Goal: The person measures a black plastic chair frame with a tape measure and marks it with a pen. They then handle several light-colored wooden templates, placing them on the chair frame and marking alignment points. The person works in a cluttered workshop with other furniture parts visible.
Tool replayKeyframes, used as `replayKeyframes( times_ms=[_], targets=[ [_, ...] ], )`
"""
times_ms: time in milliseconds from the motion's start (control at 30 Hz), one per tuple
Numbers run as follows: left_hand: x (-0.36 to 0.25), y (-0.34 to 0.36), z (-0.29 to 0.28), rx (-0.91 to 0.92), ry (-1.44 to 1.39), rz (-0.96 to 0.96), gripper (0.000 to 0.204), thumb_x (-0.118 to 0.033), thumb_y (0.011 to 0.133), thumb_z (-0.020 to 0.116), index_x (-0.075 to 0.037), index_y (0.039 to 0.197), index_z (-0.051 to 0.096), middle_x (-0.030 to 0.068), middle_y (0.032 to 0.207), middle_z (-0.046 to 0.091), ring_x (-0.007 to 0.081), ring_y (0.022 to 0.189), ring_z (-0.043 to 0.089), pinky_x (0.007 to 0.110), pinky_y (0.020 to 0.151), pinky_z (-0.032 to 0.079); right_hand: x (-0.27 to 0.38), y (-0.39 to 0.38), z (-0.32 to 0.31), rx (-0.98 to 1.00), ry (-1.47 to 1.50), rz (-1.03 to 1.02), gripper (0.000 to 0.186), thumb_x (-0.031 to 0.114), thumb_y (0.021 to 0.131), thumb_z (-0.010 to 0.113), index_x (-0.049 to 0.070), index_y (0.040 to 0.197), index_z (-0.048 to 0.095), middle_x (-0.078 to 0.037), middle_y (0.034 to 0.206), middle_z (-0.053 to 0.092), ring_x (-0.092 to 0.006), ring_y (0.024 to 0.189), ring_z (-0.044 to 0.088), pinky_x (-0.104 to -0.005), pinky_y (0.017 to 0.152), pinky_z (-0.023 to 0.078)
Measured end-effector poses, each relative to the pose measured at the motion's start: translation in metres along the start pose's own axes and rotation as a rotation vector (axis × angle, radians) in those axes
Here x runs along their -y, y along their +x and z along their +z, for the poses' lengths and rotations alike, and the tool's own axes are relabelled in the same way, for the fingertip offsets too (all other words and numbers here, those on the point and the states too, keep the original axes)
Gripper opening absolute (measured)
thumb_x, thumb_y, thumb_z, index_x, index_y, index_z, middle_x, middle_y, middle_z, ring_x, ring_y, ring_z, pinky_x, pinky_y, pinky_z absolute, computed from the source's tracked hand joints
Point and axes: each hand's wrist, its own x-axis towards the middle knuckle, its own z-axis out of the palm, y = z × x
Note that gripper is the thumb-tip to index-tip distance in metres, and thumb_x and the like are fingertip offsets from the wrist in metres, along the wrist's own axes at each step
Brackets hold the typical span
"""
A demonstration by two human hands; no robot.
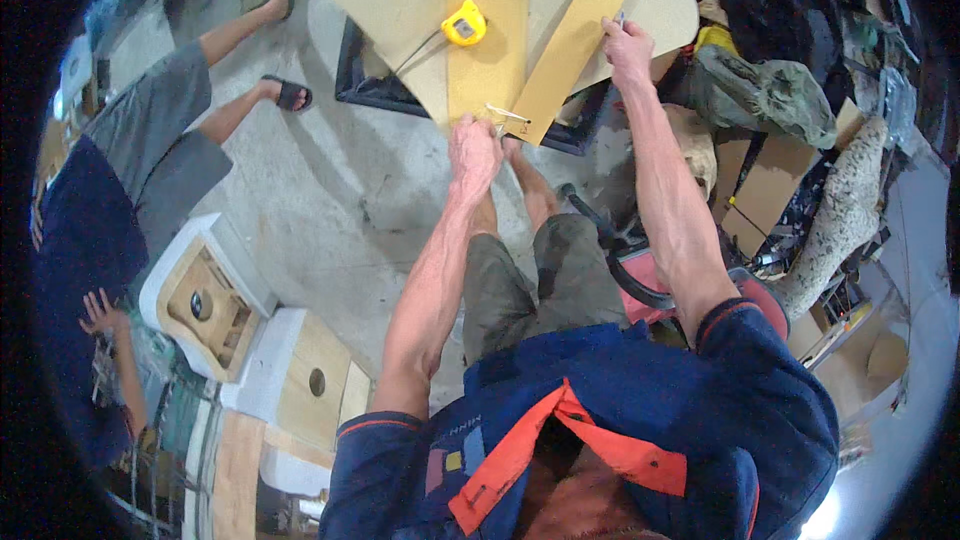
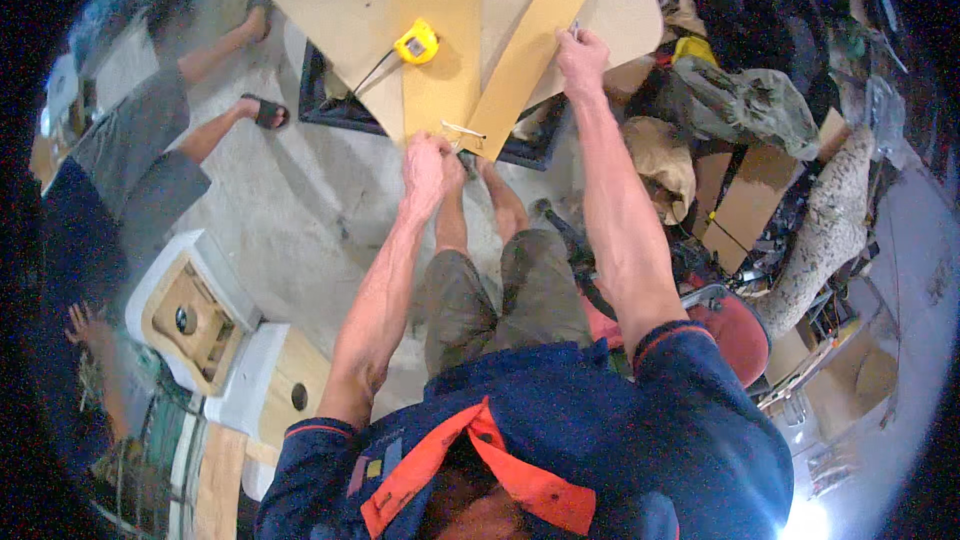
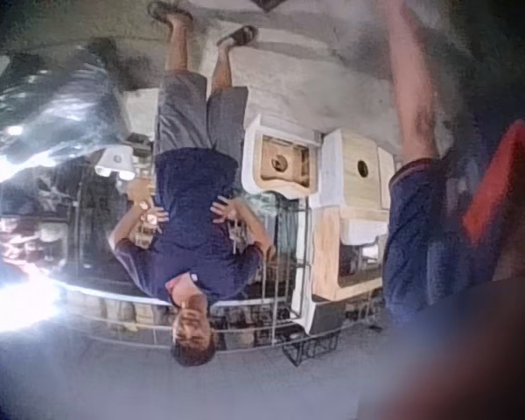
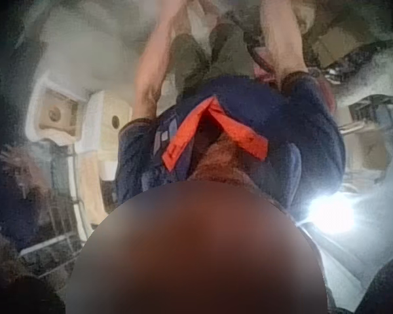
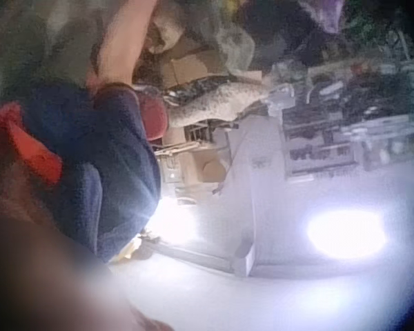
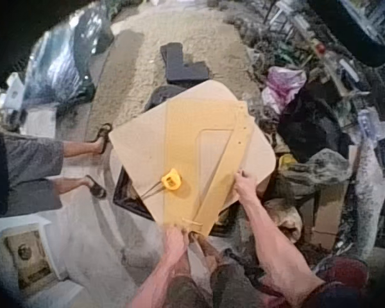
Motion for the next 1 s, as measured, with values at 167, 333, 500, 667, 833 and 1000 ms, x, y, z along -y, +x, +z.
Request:
replayKeyframes(
  times_ms=[167, 333, 500, 667, 833, 1000],
  targets=[
    [0.002, -0.005, -0.003, -0.061, -0.104, 0.020, 0.028, 0.000, 0.072, 0.071, -0.001, 0.100, 0.064, 0.0197, 0.100, 0.060, 0.0413, 0.099, 0.061, 0.049, 0.085, 0.051, -0.020, -0.063, 0.005, 0.306, 0.009, 0.184, 0.018, 0.018, 0.090, 0.076, 0.001, 0.090, 0.070, 0.004, 0.064, 0.053, -0.0045, 0.051, 0.042, -0.0255, 0.045, 0.029],
    [0.002, -0.014, -0.004, -0.289, -0.153, -0.011, 0.037, 0.003, 0.072, 0.070, -0.003, 0.107, 0.063, 0.0191, 0.107, 0.057, 0.0407, 0.102, 0.059, 0.047, 0.088, 0.050, -0.024, -0.113, 0.009, 0.182, 0.145, 0.144, 0.013, 0.012, 0.090, 0.072, -0.001, 0.092, 0.070, 0.002, 0.070, 0.060, -0.0047, 0.056, 0.046, -0.0251, 0.049, 0.035],
    [0.007, -0.018, -0.011, -0.358, -0.149, 0.072, 0.045, 0.003, 0.072, 0.070, -0.004, 0.116, 0.064, 0.0194, 0.109, 0.056, 0.0386, 0.104, 0.057, 0.047, 0.092, 0.049, 0.000, -0.111, -0.006, 0.070, 0.315, 0.055, 0.012, 0.011, 0.094, 0.071, 0.000, 0.089, 0.068, 0.004, 0.069, 0.057, -0.0035, 0.053, 0.043, -0.0235, 0.046, 0.032],
    [0.001, -0.001, -0.010, -0.309, -0.154, 0.196, 0.039, 0.001, 0.073, 0.069, -0.004, 0.112, 0.068, 0.0173, 0.106, 0.057, 0.0379, 0.103, 0.058, 0.046, 0.090, 0.049, 0.030, -0.108, -0.011, 0.094, 0.379, -0.059, 0.009, 0.009, 0.093, 0.072, 0.002, 0.090, 0.068, 0.006, 0.067, 0.053, -0.0024, 0.052, 0.041, -0.0225, 0.045, 0.029],
    [-0.001, 0.017, -0.012, -0.296, -0.173, 0.240, 0.022, -0.001, 0.078, 0.068, -0.003, 0.099, 0.072, 0.0145, 0.093, 0.061, 0.0364, 0.096, 0.061, 0.044, 0.083, 0.050, 0.059, -0.110, 0.002, 0.101, 0.351, -0.109, 0.009, 0.009, 0.092, 0.075, 0.002, 0.092, 0.068, 0.007, 0.068, 0.052, -0.0014, 0.052, 0.039, -0.0211, 0.046, 0.027],
    [0.000, 0.001, -0.032, -0.365, -0.411, 0.270, 0.015, -0.005, 0.084, 0.067, 0.000, 0.097, 0.073, 0.0153, 0.081, 0.066, 0.0295, 0.079, 0.066, 0.038, 0.073, 0.053, 0.077, -0.108, 0.017, 0.263, 0.500, -0.270, 0.013, 0.013, 0.094, 0.073, 0.001, 0.095, 0.071, 0.008, 0.068, 0.051, -0.0016, 0.053, 0.037, -0.0212, 0.047, 0.026]
  ],
)
